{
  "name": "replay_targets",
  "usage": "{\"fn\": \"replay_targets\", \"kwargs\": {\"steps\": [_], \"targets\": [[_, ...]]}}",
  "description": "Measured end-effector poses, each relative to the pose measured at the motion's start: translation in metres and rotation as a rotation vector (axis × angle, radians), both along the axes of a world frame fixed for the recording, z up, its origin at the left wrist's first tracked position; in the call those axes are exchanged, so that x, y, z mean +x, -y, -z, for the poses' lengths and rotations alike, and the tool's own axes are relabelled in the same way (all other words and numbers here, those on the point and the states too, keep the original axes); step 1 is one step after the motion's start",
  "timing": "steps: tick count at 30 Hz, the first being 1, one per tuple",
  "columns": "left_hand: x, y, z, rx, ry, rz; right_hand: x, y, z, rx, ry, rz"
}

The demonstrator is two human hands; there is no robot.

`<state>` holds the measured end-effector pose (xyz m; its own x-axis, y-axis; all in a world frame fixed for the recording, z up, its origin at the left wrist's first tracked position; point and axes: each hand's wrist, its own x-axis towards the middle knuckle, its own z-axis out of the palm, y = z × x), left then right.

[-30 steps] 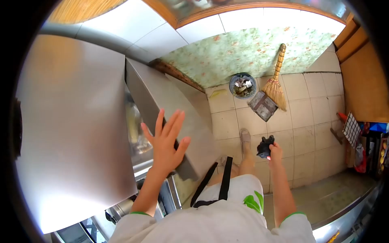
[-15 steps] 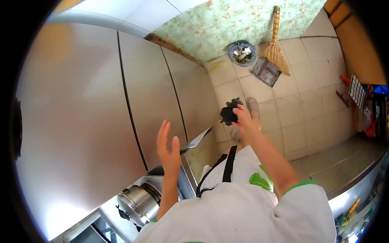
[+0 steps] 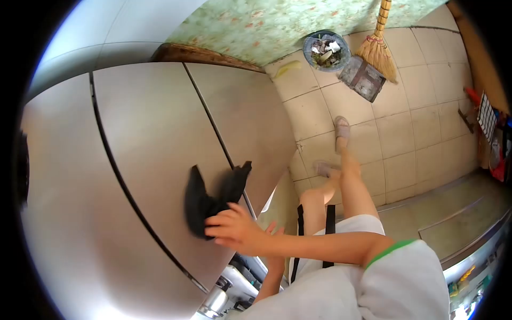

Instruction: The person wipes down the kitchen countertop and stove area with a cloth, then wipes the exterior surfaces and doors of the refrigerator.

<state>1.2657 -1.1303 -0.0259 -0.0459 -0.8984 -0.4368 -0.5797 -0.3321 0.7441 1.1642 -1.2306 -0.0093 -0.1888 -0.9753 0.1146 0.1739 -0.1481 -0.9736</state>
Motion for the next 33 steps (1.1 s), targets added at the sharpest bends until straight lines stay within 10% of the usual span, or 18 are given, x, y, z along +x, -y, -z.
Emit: {"fn": "replay_targets", "kwargs": {"steps": [7, 15, 19, 24, 28, 33], "targets": [[-0.034, 0.032, 0.047, 0.24, 0.063, 0.251, -0.025, 0.105, 0.052, -0.371, -0.316, -0.048], [-0.089, 0.046, 0.176, -0.011, 0.049, -0.283, -0.111, 0.339, 0.197, -0.505, -0.068, 0.884], [-0.098, 0.077, 0.251, -0.345, 0.014, -0.088, -0.149, 0.35, 0.249, -0.426, 0.339, 0.306], [-0.103, 0.102, 0.299, -0.99, -0.034, 0.05, -0.057, 0.223, 0.282, -0.812, -0.178, 0.633], [-0.088, 0.099, 0.363, -1.581, 0.19, -0.321, -0.012, 0.109, 0.371, -1.048, -0.121, -0.124], [-0.122, 0.098, 0.368, -1.699, 0.495, -0.411, -0.066, 0.216, 0.325, -0.878, -0.399, 0.168]]}}
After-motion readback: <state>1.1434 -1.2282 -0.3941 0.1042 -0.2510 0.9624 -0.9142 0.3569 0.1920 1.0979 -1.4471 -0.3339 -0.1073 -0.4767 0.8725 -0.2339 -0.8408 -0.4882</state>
